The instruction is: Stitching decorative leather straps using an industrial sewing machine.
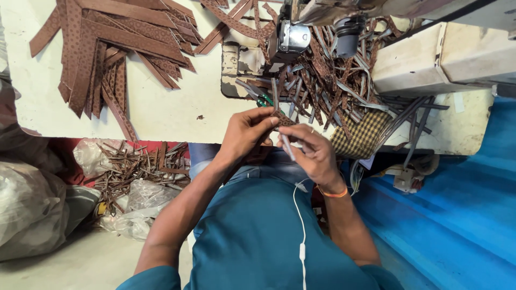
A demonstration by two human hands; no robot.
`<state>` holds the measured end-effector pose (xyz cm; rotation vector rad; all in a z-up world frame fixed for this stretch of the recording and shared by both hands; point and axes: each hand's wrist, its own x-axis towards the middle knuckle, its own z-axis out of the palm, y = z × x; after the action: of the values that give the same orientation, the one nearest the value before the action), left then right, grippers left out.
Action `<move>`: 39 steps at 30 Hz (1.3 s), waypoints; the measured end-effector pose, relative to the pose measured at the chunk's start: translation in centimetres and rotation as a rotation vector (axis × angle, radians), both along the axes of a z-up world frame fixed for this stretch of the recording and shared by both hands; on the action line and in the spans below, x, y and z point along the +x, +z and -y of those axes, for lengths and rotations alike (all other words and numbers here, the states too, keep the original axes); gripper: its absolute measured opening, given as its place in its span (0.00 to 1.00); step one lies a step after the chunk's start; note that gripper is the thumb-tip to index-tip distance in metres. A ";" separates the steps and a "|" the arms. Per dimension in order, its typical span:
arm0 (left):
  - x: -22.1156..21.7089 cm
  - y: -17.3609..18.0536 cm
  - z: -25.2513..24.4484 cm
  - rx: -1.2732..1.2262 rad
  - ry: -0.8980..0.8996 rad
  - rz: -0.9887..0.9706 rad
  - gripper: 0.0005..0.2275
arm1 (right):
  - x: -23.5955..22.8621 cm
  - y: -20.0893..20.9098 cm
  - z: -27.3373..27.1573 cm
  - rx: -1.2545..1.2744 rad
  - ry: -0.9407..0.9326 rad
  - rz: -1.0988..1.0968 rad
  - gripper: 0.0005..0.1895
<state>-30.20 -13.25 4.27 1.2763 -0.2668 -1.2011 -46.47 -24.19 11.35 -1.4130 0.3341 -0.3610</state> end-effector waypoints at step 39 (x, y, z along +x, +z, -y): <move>-3.3 1.3 -1.9 0.065 -0.161 0.248 0.15 | 1.2 -3.9 1.7 0.211 -0.343 -0.086 0.12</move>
<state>-33.49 -11.40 5.53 1.4849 -0.5239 -1.1942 -45.29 -25.84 7.45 -1.1655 0.6698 -0.5288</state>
